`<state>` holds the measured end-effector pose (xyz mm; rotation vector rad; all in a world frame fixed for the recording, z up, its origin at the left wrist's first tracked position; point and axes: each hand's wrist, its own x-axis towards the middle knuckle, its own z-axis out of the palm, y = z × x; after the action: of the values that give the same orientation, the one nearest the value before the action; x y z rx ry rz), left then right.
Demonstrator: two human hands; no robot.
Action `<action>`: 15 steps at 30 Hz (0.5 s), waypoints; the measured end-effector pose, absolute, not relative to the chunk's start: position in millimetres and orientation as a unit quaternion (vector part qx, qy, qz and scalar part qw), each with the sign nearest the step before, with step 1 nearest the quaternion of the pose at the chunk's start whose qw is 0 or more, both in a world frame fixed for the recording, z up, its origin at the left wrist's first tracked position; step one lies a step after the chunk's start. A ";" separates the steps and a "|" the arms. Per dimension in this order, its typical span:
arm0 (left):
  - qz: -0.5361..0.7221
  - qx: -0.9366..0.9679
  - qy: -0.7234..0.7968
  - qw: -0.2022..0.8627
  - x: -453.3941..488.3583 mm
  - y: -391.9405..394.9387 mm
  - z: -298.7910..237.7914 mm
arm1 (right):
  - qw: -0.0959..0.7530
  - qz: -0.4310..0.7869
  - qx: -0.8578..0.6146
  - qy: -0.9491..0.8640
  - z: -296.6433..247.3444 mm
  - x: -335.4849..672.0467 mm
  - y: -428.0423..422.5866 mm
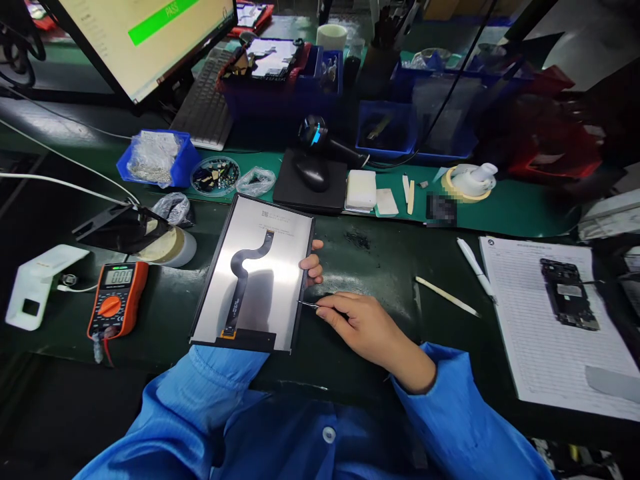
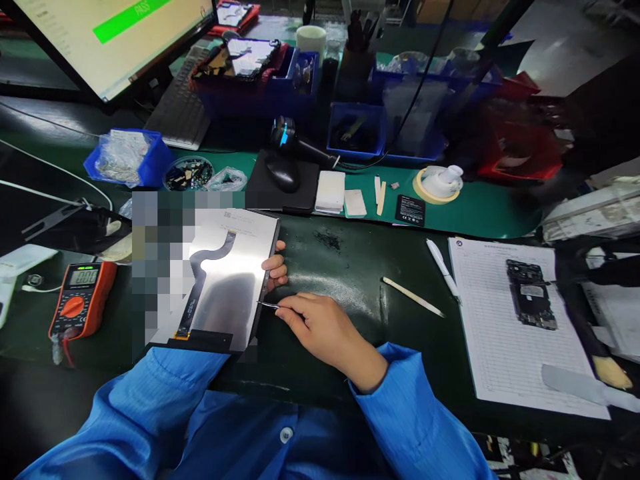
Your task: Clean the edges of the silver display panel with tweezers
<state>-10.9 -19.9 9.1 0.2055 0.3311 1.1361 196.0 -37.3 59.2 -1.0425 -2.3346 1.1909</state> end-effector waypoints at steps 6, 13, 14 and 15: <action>0.537 0.105 0.120 0.828 -11.8 -20.4 8.1 | 0.167 0.422 -0.372 -0.810 57.4 195.6 -38.0; 0.530 0.104 0.134 0.831 -11.7 -19.1 11.4 | 0.168 0.407 -0.366 -0.820 57.8 196.4 -37.3; 0.532 0.101 0.131 0.830 -11.7 -19.6 12.5 | 0.166 0.412 -0.374 -0.814 57.7 196.3 -37.6; 0.534 0.097 0.130 0.830 -11.6 -20.0 13.1 | 0.165 0.415 -0.381 -0.810 57.4 196.1 -37.9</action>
<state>-11.6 -20.0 13.1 0.2055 0.2759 1.1326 196.1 -37.9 57.4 -1.0842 -2.3070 1.1829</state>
